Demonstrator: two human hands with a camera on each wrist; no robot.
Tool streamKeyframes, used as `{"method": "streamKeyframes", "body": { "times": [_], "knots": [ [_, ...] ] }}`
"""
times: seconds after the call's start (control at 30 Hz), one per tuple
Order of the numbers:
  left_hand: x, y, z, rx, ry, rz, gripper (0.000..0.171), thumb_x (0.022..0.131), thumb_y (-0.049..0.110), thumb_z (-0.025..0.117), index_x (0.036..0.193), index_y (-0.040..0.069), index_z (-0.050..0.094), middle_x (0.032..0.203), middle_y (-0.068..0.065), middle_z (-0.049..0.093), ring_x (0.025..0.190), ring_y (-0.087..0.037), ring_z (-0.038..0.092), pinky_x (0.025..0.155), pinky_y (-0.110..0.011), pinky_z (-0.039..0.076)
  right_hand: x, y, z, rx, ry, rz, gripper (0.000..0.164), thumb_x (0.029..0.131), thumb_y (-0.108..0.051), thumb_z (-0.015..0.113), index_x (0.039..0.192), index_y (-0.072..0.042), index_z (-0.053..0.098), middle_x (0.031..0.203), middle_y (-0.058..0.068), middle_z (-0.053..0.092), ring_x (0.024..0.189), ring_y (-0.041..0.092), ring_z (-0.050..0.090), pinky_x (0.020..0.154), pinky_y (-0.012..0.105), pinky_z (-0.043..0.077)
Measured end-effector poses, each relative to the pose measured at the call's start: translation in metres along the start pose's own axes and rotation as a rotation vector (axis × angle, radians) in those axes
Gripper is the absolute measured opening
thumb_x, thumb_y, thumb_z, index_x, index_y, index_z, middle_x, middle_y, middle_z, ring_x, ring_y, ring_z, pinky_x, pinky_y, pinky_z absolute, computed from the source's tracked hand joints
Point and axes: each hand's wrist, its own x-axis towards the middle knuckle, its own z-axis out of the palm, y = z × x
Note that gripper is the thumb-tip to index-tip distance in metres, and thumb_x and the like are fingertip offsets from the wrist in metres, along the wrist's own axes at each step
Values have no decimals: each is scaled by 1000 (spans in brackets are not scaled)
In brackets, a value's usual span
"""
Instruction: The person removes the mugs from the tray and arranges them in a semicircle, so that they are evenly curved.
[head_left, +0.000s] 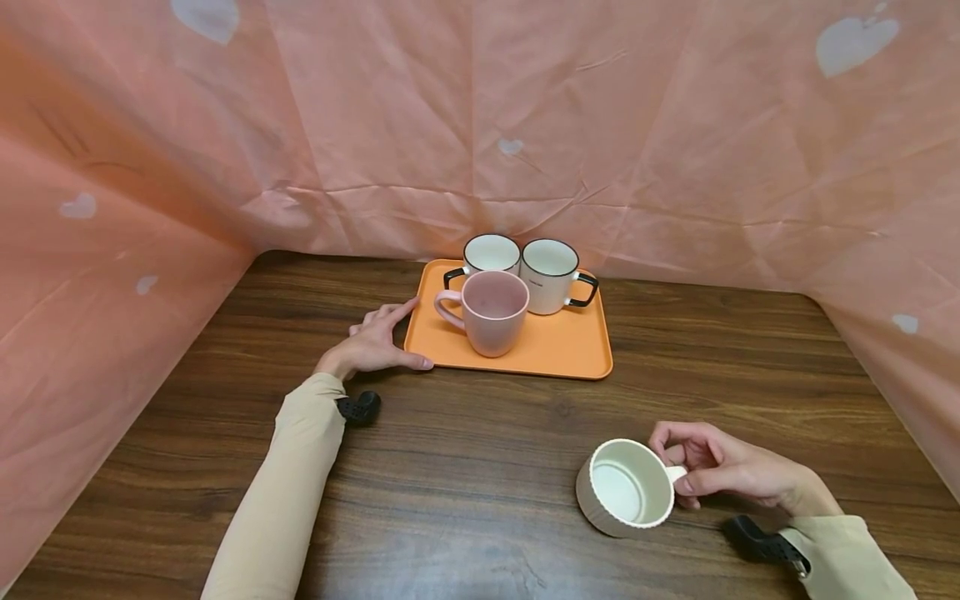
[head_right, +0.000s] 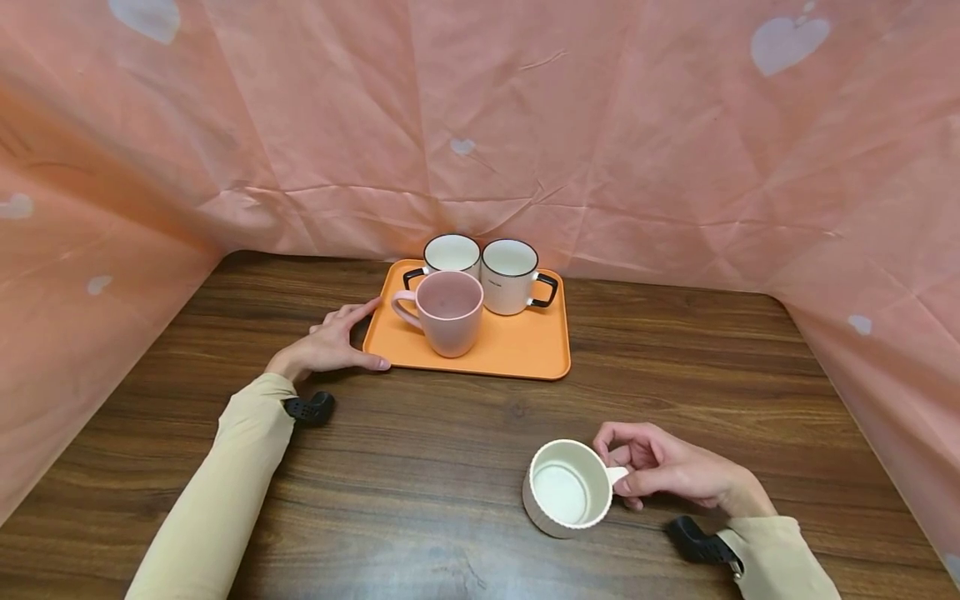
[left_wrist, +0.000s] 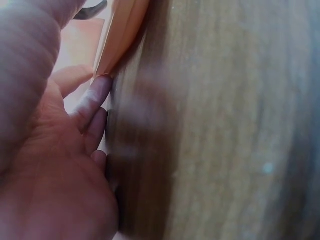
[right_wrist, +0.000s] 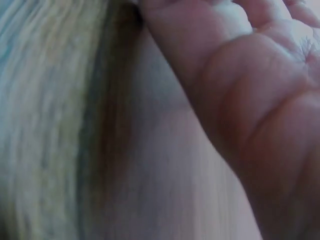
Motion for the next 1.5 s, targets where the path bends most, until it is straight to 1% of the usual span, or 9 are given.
{"method": "streamKeyframes", "body": {
  "times": [0.4,0.57,0.67,0.77,0.83,0.9,1.1,1.3,1.5],
  "knots": [
    [0,0,0,-7,-6,-2,118,75,54,86,166,29,16,166,-12,24,148,-42,22,111,-69,18,-5,1,3,49,-47,21,36,88,24,36,120,8,41,87,31,44,64,42,37,49,49,37],
    [0,0,0,-10,-8,-2,118,75,53,87,166,28,16,166,-12,23,148,-42,22,111,-69,17,-10,-2,3,49,-55,7,38,90,26,38,123,8,44,91,32,46,68,42,40,52,47,42],
    [-1,1,0,-9,-7,-1,117,75,52,87,166,28,16,167,-12,23,149,-42,21,111,-68,17,-16,-6,1,16,-40,-2,41,91,27,38,127,10,46,98,28,55,74,41,52,59,47,50],
    [-1,1,0,-11,-4,2,117,75,52,87,166,28,17,167,-12,23,149,-42,21,111,-68,17,-22,-12,-4,-51,7,3,42,91,26,37,130,13,47,111,19,64,86,32,64,67,44,56],
    [-1,1,0,-12,-4,4,117,75,52,87,166,28,17,167,-12,23,149,-42,21,111,-68,18,-23,-18,-7,-119,53,2,42,92,26,36,131,15,46,120,16,66,92,27,66,69,42,56],
    [0,1,0,-13,-3,6,118,75,52,87,166,28,17,167,-12,23,149,-42,21,111,-68,17,-23,-24,-11,-227,136,7,39,94,24,38,131,15,46,122,15,67,94,22,68,68,40,56],
    [0,-1,-1,-16,2,4,118,74,53,87,166,28,17,167,-12,23,148,-43,21,111,-69,17,-12,-39,-23,-579,512,43,28,97,15,51,125,14,51,114,9,75,93,17,75,69,34,61],
    [0,-2,-1,-16,-3,1,119,74,54,87,166,29,16,167,-12,23,148,-43,21,111,-69,17,8,-40,-39,-722,786,41,21,98,7,60,118,9,60,106,-6,79,90,8,76,66,29,60],
    [1,-3,0,-11,-7,2,118,74,55,86,166,29,16,166,-12,23,149,-42,21,112,-69,18,30,-41,-54,-804,975,1,18,95,2,67,113,4,64,97,-18,76,85,2,74,64,24,59]
  ]
}}
